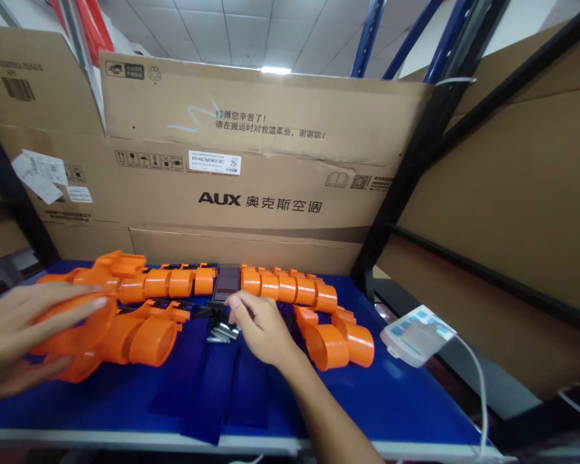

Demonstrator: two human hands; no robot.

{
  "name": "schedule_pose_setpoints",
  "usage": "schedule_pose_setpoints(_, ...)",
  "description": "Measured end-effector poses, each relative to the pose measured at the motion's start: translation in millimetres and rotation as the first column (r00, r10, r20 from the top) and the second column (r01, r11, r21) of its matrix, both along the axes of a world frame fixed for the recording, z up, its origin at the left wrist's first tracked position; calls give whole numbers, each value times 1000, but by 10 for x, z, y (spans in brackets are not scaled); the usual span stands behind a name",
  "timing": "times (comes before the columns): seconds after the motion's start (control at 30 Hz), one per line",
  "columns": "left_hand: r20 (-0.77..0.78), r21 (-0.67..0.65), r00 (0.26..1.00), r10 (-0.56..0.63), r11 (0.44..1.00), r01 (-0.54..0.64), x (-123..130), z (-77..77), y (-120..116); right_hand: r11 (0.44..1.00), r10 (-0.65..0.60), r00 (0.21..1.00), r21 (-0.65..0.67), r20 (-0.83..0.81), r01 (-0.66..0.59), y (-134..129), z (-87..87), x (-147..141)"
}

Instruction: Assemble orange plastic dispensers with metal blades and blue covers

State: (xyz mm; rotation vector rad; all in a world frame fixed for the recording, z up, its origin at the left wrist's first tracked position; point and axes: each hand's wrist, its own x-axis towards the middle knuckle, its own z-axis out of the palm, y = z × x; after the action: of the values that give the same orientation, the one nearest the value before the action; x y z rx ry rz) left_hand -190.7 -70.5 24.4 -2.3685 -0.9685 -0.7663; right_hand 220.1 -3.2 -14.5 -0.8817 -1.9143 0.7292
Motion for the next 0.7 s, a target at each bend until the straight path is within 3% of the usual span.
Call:
schedule_pose_setpoints(0.07, -204, 15, 973, -110, 993, 115, 309, -47, 42, 999, 2, 1000, -39, -14, -2, 11, -11, -50)
schedule_pose_setpoints(0.23, -259, -142, 918, -300, 952, 271, 1115, -186, 166, 984, -3, 989, -179, -145, -23, 43, -35, -139)
schedule_pose_setpoints(0.33, -238, -225, 889, -391, 913, 341, 1409, -247, 234, 967, -36, 978, -253, -203, -17, 69, -30, -117)
schedule_pose_setpoints(0.43, 5, -288, 904, -428, 865, 412, 1581, -305, 258, 961, -137, 960, -268, -245, 69, 108, -17, -51)
schedule_pose_setpoints(0.5, 353, -359, 862, -364, 798, 484, 1699, -352, 264, 958, -204, 943, -251, -264, 137, 131, -7, -7)
schedule_pose_setpoints(0.53, 553, -401, 789, -269, 744, 535, 1772, -376, 274, 956, -224, 935, -245, -274, 158, 140, -3, 9)
schedule_pose_setpoints(0.6, 854, -437, 519, 36, 591, 678, 1942, -421, 319, 955, -240, 928, -243, -286, 172, 152, 0, 23)
schedule_pose_setpoints(0.67, 905, -400, 275, 325, 429, 810, 2119, -453, 402, 955, -233, 929, -250, -287, 162, 164, -7, 17)
schedule_pose_setpoints(0.7, 894, -357, 193, 405, 381, 853, 2196, -465, 452, 954, -227, 930, -257, -288, 153, 173, -14, 11)
